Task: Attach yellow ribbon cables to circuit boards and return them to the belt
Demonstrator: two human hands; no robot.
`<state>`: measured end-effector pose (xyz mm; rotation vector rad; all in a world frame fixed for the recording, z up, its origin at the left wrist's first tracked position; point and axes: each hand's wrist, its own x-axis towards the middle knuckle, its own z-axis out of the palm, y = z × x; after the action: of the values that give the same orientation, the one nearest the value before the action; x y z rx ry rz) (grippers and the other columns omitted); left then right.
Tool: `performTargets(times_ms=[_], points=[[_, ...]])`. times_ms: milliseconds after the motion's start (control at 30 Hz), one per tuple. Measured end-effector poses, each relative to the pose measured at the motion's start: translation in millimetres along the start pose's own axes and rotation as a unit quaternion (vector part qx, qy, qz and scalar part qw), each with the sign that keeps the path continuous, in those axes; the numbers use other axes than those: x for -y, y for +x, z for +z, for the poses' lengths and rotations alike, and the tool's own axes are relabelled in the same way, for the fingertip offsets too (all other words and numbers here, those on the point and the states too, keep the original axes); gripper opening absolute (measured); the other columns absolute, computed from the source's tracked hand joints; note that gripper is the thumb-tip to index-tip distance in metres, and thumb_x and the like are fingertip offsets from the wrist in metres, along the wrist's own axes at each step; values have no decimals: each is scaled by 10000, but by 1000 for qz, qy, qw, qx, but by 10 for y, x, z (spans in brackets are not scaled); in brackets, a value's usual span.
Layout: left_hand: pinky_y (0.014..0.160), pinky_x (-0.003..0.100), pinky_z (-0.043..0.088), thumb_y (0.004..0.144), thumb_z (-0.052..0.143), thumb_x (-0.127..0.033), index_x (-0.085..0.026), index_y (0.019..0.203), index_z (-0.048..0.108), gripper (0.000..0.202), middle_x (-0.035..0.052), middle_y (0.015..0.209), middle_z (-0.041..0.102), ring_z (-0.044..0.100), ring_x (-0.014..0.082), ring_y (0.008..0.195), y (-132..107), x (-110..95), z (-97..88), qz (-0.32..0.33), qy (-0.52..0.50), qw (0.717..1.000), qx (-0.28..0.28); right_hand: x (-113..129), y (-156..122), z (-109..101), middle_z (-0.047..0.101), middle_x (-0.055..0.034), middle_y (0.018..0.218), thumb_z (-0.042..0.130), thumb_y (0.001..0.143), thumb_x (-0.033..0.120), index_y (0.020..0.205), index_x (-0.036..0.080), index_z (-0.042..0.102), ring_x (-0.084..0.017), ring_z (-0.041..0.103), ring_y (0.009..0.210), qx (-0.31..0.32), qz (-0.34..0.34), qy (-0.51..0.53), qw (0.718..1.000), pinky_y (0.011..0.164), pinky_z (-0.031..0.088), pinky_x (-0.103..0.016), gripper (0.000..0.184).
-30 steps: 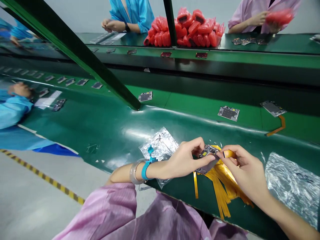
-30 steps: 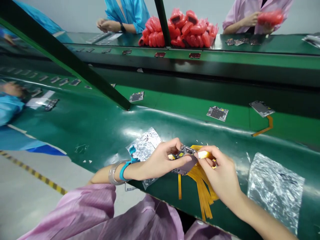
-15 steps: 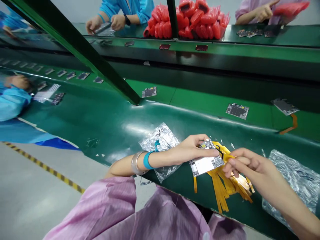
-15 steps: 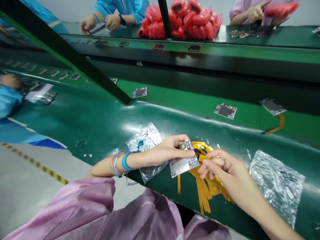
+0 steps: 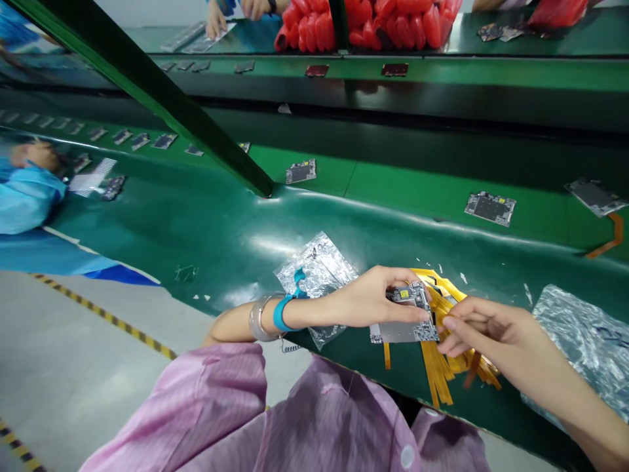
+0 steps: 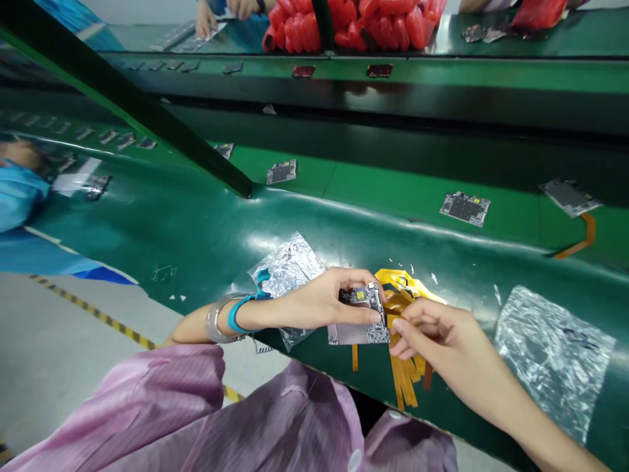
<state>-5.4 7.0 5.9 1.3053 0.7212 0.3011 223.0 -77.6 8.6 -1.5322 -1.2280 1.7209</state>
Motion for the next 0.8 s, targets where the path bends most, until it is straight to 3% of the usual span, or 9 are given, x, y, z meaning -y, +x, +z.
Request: performTargets(times_ms=[133, 367, 567, 800], points=[[850, 314, 508, 820, 792, -366, -198, 1048, 703, 296, 52, 1063, 730, 659, 183, 949, -3, 14, -7, -7, 9, 1000, 6, -16, -18, -2, 770, -55, 744, 695, 910, 504, 822, 216, 726, -196, 759, 698, 17, -5, -11, 1000, 685, 647, -287, 303], [846, 315, 515, 825, 784, -358, -178, 1031, 699, 286, 54, 1036, 725, 651, 181, 944, -12, 10, -16, -7, 20, 1000, 19, 21, -26, 19, 716, -20, 669, 628, 962, 505, 837, 212, 683, -130, 675, 574, 57, 1, -18, 998, 559, 569, -221, 324], [865, 302, 501, 828, 777, -338, -180, 1027, 691, 268, 38, 1035, 715, 645, 168, 949, -14, 11, 10, -9, 17, 1000, 25, 28, -19, 15, 598, 23, 539, 560, 993, 530, 770, 203, 663, -73, 531, 438, 100, 52, -48, 992, 415, 422, -171, 409], [758, 259, 469, 814, 772, -309, -168, 912, 670, 200, 9, 910, 680, 599, 137, 848, 33, 6, 26, -9, 12, 999, 34, 69, 7, 27, 676, -14, 572, 562, 974, 558, 779, 200, 691, -116, 635, 508, 113, 59, -50, 991, 490, 505, -209, 428]])
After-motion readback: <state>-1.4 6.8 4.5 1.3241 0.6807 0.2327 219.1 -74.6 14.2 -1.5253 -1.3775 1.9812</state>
